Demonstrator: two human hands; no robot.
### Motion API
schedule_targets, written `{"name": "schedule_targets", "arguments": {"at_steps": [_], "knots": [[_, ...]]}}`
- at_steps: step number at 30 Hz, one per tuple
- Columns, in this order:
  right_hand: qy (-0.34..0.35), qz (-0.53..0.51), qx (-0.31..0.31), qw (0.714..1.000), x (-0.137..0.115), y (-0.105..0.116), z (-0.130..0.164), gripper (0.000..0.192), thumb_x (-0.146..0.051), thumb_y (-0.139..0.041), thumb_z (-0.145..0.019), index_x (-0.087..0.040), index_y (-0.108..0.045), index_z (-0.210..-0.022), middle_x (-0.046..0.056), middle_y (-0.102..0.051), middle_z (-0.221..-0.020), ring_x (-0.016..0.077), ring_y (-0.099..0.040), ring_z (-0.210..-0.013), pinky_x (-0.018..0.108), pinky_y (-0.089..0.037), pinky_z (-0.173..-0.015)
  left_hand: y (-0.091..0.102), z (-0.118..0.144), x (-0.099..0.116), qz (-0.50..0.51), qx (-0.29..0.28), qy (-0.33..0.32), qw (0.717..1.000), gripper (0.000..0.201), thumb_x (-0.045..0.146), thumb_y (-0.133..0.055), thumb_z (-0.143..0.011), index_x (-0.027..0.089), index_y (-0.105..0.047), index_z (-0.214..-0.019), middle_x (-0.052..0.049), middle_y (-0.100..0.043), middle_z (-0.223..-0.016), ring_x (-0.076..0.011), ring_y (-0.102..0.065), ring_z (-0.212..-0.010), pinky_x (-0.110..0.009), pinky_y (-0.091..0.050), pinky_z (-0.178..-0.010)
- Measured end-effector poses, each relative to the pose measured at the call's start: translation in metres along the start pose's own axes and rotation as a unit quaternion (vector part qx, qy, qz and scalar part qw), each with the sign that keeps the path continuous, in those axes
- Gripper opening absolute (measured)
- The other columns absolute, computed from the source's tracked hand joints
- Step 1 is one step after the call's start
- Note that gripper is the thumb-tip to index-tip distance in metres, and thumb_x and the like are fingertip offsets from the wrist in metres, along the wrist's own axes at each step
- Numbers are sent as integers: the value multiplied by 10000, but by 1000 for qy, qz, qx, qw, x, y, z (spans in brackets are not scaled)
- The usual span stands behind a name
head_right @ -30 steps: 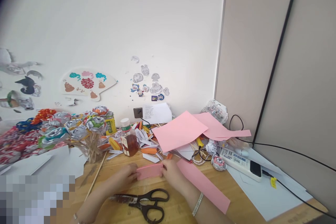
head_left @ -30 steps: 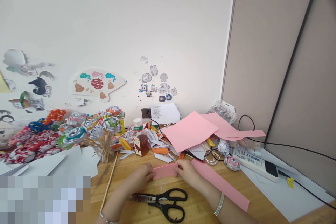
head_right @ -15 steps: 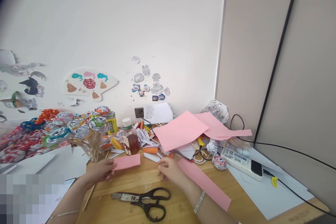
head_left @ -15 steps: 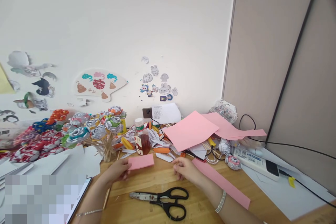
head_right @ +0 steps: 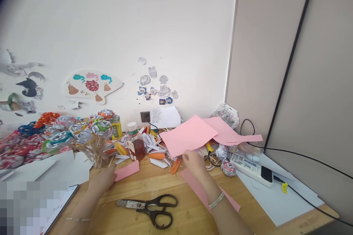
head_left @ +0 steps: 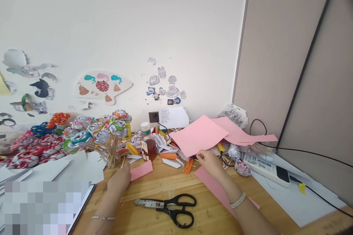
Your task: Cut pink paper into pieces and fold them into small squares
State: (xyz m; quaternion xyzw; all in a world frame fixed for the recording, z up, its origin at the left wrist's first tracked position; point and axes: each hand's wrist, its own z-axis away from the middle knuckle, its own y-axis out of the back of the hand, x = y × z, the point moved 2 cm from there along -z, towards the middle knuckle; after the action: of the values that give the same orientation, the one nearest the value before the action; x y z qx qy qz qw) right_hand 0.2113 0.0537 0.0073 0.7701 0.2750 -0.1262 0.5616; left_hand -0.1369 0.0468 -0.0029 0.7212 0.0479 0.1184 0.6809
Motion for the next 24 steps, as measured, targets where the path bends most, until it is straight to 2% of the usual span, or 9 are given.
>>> {"name": "schedule_targets", "arguments": {"at_steps": [4, 6, 8, 13, 18, 24], "knots": [[-47, 27, 62, 997, 12, 9, -4, 237, -224, -425, -792, -198, -571, -976, 53, -652, -735, 180, -575, -709, 226, -328, -554, 8, 6, 3, -23, -5, 16, 1000, 275, 168, -396, -720, 126, -529, -956, -176, -649, -931, -303, -608, -838, -345, -412, -631], [-43, 35, 56, 997, 13, 4, -5, 342, -225, -453, -784, -225, -495, -1124, 38, -660, -733, 175, -587, -690, 221, -332, -543, 12, 8, 4, -29, 0, 21, 999, 283, 194, -421, -709, 133, -528, -964, -176, -647, -931, -311, -605, -837, -353, -409, -635], [-13, 65, 30, 997, 12, -4, -6, 406, -227, -482, -776, -250, -456, -1180, 31, -669, -745, 175, -594, -670, 223, -334, -537, 14, 9, 7, -30, 4, 22, 999, 266, 208, -423, -709, 142, -536, -941, -178, -644, -941, -306, -605, -843, -355, -408, -637], [36, 137, 26, 990, 8, -19, -7, 236, -207, -417, -826, -236, -615, -952, 60, -677, -756, 189, -594, -664, 243, -322, -534, 14, 12, 21, -13, 21, 5, 1000, 271, 233, -322, -767, 144, -549, -885, -175, -651, -921, -295, -605, -856, -358, -413, -636], [50, 136, 53, 988, 7, -24, -8, 240, -134, -426, -813, -221, -595, -960, 61, -668, -772, 182, -581, -700, 239, -315, -555, 12, 18, 41, 13, 37, -31, 999, 303, 268, -295, -779, 170, -571, -856, -144, -663, -892, -266, -612, -834, -321, -412, -624], [16, 101, 105, 989, 11, -26, -9, 227, -208, -400, -841, -190, -610, -757, 55, -661, -703, 160, -568, -623, 232, -287, -522, 12, 25, 59, 37, 56, -51, 996, 296, 267, -298, -785, 182, -580, -823, -119, -669, -840, -237, -616, -802, -281, -384, -591]]}}
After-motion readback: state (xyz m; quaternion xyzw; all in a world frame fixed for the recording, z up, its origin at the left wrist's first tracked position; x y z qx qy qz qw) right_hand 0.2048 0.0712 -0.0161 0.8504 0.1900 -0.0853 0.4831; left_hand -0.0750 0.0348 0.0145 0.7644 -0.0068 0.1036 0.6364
